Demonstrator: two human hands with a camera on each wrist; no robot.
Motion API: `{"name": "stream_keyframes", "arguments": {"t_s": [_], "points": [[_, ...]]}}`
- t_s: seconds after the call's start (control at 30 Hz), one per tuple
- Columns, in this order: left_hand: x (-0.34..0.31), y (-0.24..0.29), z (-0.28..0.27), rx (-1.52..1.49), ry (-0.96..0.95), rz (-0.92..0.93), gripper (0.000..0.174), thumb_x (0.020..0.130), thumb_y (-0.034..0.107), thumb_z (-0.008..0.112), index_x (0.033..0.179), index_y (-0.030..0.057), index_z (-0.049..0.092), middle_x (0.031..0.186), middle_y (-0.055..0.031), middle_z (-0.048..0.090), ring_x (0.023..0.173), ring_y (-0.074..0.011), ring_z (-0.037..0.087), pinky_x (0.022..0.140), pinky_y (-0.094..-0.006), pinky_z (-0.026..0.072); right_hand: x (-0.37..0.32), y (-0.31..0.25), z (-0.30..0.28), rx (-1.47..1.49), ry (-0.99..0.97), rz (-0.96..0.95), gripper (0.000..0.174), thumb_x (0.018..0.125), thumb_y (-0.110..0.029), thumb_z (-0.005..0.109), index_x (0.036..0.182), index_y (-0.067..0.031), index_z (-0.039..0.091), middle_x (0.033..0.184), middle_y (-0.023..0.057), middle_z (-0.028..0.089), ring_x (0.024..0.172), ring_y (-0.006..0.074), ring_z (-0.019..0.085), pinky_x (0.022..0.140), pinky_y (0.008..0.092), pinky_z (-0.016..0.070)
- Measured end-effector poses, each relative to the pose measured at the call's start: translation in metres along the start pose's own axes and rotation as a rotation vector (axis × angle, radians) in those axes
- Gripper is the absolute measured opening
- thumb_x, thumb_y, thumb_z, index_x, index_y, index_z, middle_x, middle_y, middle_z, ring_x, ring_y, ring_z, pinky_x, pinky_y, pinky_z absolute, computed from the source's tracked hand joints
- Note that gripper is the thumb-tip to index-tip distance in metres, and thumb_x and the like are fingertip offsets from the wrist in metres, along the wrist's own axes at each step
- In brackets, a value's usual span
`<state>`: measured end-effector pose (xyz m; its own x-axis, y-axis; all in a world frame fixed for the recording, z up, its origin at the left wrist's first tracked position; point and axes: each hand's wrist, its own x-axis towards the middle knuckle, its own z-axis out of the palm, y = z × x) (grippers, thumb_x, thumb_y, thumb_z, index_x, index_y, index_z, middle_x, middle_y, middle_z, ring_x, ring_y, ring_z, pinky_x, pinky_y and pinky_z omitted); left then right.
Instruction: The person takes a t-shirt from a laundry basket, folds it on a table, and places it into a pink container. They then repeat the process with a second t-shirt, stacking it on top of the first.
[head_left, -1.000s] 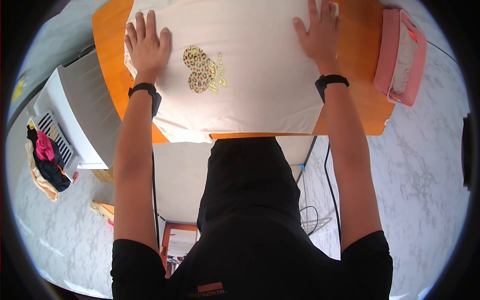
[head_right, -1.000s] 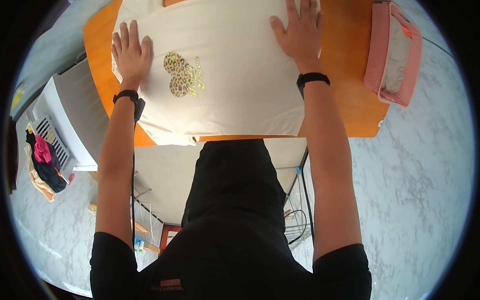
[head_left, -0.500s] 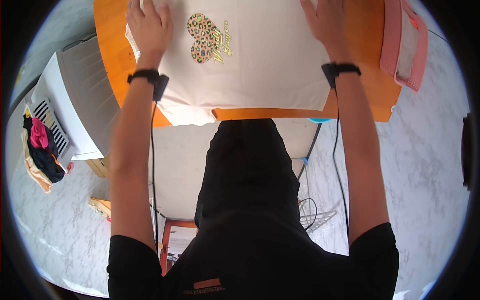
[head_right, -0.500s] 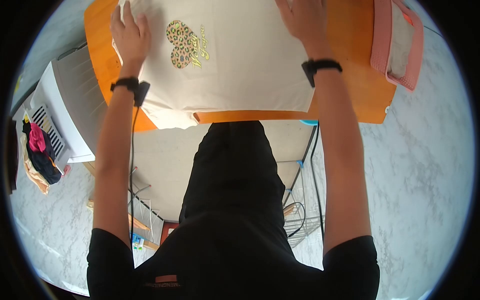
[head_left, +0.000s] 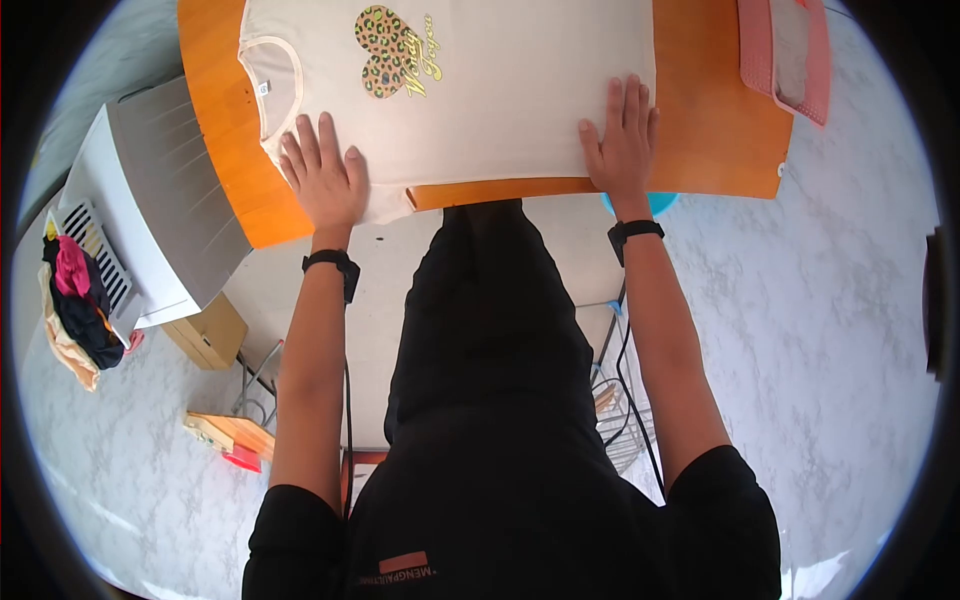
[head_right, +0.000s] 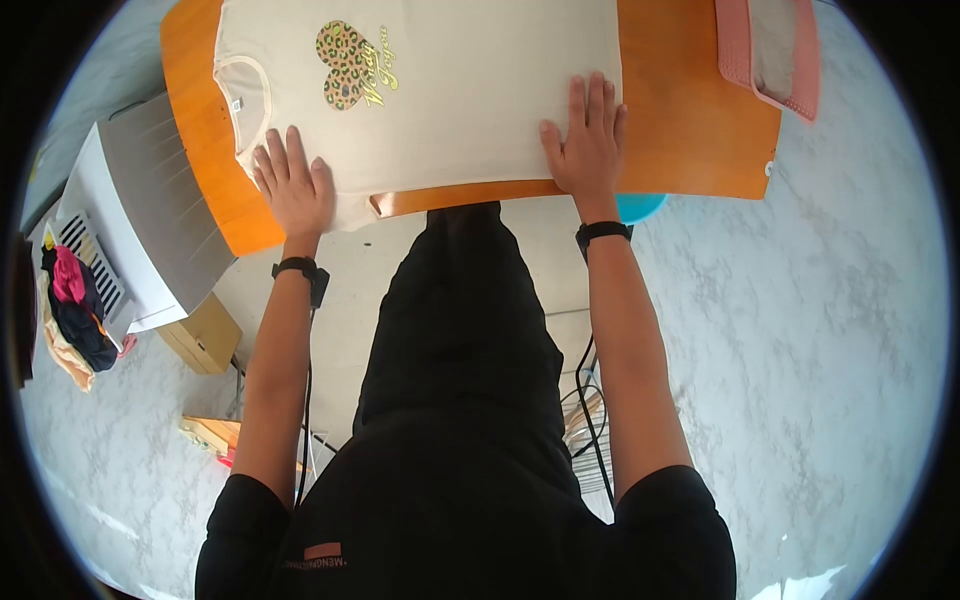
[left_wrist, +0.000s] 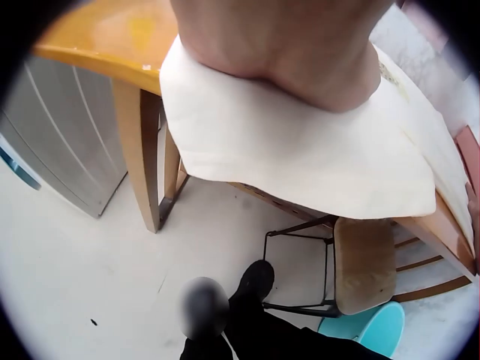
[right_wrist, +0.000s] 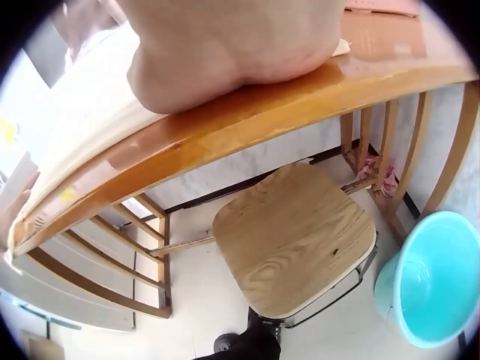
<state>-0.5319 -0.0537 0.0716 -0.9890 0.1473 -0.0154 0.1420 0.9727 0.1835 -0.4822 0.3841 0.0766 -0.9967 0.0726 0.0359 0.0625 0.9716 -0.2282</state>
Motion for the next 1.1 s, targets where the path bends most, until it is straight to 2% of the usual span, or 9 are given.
{"name": "stream_keyframes", "arguments": {"t_s": [0.27, 0.7, 0.77, 1.1], "points": [[0.002, -0.008, -0.002, 0.007, -0.026, 0.012, 0.072, 0.101, 0.049, 0.046, 0.167, 0.0217, 0.034, 0.176, -0.0124, 0.022, 0.160, -0.0479, 0.014, 0.128, -0.0626, 0.0072, 0.002, 0.006, 0.008, -0.016, 0.050, -0.046, 0.074, 0.102, -0.051, 0.052, 0.164, -0.0131, 0.036, 0.172, 0.0159, 0.030, 0.159, 0.0384, 0.025, 0.128, 0.0593, 0.0172], [0.022, -0.006, 0.000, 0.057, -0.020, 0.022, 0.072, 0.101, 0.046, 0.046, 0.167, 0.0207, 0.032, 0.175, -0.0145, 0.023, 0.160, -0.0476, 0.015, 0.128, -0.0626, 0.0077, 0.017, 0.008, 0.008, -0.022, 0.049, -0.048, 0.074, 0.103, -0.052, 0.051, 0.165, -0.0152, 0.034, 0.173, 0.0146, 0.028, 0.160, 0.0354, 0.024, 0.129, 0.0583, 0.0147], [0.021, -0.008, 0.002, 0.039, 0.006, 0.025, 0.073, 0.100, 0.050, 0.045, 0.166, 0.0216, 0.034, 0.175, -0.0129, 0.023, 0.159, -0.0490, 0.015, 0.128, -0.0641, 0.0071, 0.018, 0.006, 0.008, -0.031, 0.032, -0.038, 0.074, 0.103, -0.051, 0.051, 0.165, -0.0155, 0.033, 0.174, 0.0139, 0.027, 0.161, 0.0345, 0.022, 0.129, 0.0570, 0.0135], [0.022, -0.006, 0.002, 0.041, 0.000, 0.008, 0.073, 0.099, 0.049, 0.046, 0.166, 0.0228, 0.035, 0.176, -0.0117, 0.023, 0.160, -0.0474, 0.015, 0.128, -0.0636, 0.0072, 0.020, 0.006, 0.006, -0.050, 0.009, -0.025, 0.075, 0.103, -0.052, 0.050, 0.167, -0.0163, 0.031, 0.175, 0.0130, 0.025, 0.161, 0.0335, 0.021, 0.130, 0.0546, 0.0125]]}}
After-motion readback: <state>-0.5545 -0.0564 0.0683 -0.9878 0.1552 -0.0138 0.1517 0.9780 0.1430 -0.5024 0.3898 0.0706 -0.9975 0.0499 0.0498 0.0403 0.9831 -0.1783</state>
